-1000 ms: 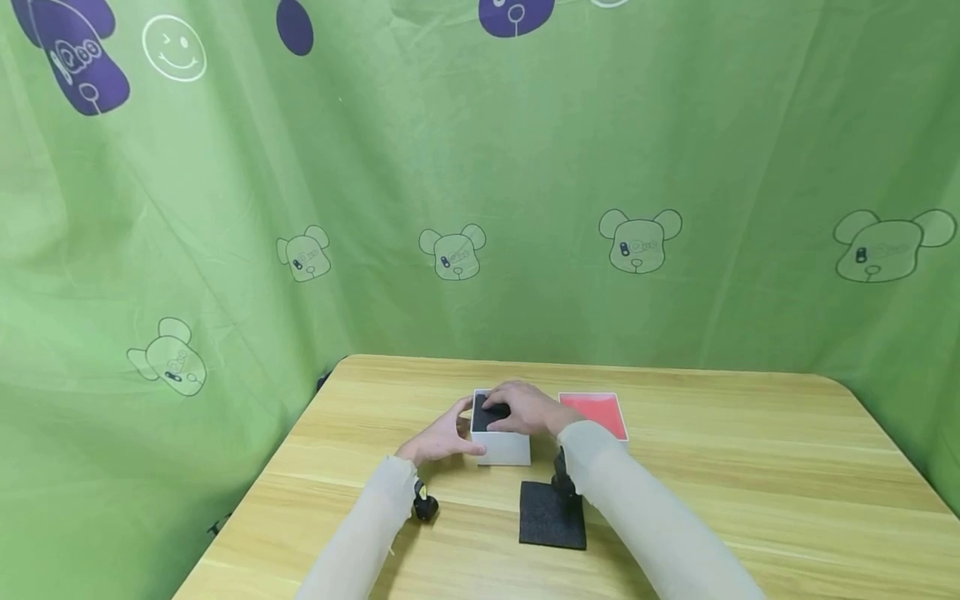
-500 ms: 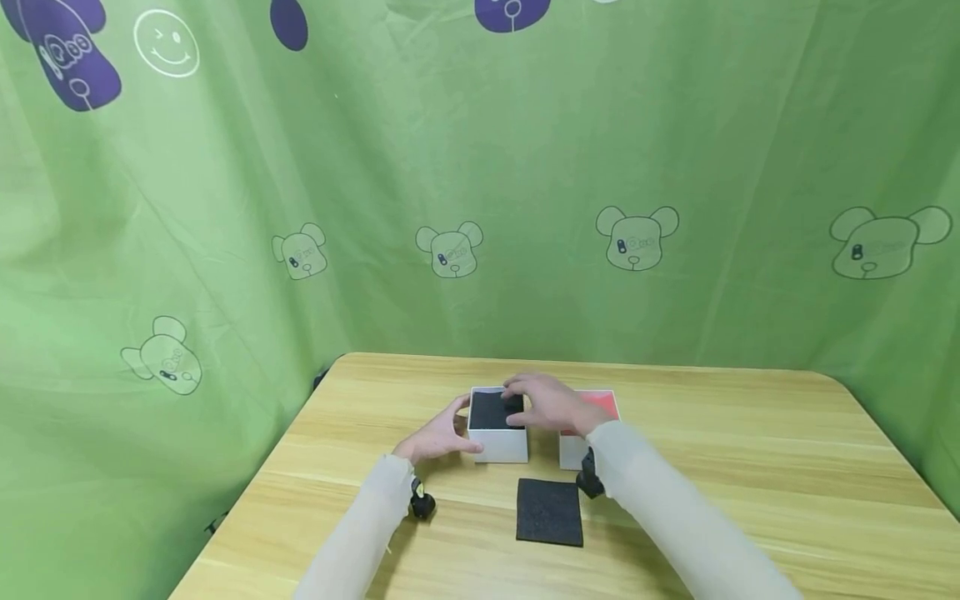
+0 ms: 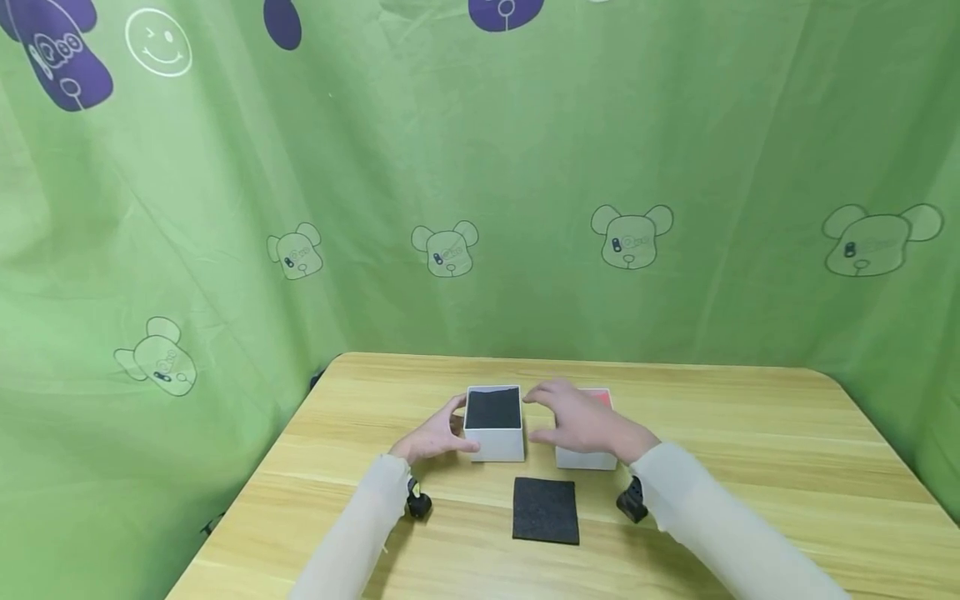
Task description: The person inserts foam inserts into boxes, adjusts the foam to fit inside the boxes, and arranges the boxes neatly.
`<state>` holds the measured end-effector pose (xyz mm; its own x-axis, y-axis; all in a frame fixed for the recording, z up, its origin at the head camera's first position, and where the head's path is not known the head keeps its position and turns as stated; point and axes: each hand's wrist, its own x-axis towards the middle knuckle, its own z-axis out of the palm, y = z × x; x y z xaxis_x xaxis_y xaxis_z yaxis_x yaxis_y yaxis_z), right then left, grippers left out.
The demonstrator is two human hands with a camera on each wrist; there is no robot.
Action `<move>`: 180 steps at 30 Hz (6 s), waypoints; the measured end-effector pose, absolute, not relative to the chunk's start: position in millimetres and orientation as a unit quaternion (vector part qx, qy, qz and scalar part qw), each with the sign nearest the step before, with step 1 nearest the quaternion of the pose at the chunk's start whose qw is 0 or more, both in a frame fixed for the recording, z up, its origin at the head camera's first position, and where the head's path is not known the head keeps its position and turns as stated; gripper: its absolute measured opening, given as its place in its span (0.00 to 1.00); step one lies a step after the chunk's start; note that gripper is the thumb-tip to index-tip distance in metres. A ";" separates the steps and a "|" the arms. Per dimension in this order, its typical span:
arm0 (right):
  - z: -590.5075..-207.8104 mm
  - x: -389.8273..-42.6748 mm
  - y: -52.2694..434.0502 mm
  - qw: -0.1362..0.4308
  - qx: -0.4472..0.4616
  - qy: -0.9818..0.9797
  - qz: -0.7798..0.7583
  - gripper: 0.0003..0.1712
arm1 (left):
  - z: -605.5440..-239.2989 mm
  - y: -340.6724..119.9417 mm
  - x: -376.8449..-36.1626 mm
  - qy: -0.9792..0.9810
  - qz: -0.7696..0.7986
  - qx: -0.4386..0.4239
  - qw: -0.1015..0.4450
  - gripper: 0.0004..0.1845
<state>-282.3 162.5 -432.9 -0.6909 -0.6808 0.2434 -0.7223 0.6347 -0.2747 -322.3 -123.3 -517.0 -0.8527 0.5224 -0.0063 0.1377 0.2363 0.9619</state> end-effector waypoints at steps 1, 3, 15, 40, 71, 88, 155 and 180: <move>-434.4 -279.2 163.6 0.061 0.391 -0.901 0.176 0.31 | -515.6 -123.5 -321.5 0.767 0.581 0.216 0.166 0.50; -437.8 -273.9 165.2 0.070 0.402 -0.896 0.175 0.30 | -514.5 -123.4 -320.9 0.763 0.586 0.217 0.167 0.50; -460.6 -235.4 168.9 0.015 0.421 -0.892 0.161 0.36 | -505.3 -124.0 -314.9 0.765 0.582 0.218 0.170 0.51; -514.7 -226.7 169.8 -0.045 0.425 -0.900 0.085 0.53 | -524.5 -122.5 -325.6 0.769 0.579 0.217 0.164 0.51; -510.2 -226.7 166.1 -0.053 0.410 -0.906 0.090 0.51 | -533.0 -123.7 -331.2 0.771 0.578 0.214 0.160 0.51; -514.6 -223.2 171.5 0.005 0.426 -0.900 0.094 0.50 | -535.4 -124.7 -332.2 0.773 0.574 0.221 0.155 0.50; -427.8 -272.5 130.5 0.062 0.374 -0.914 0.141 0.49 | -532.3 -123.2 -328.8 0.753 0.597 0.218 0.172 0.50; -439.6 -312.0 115.7 0.028 0.368 -0.919 0.139 0.48 | -533.7 -123.3 -329.7 0.753 0.594 0.225 0.175 0.49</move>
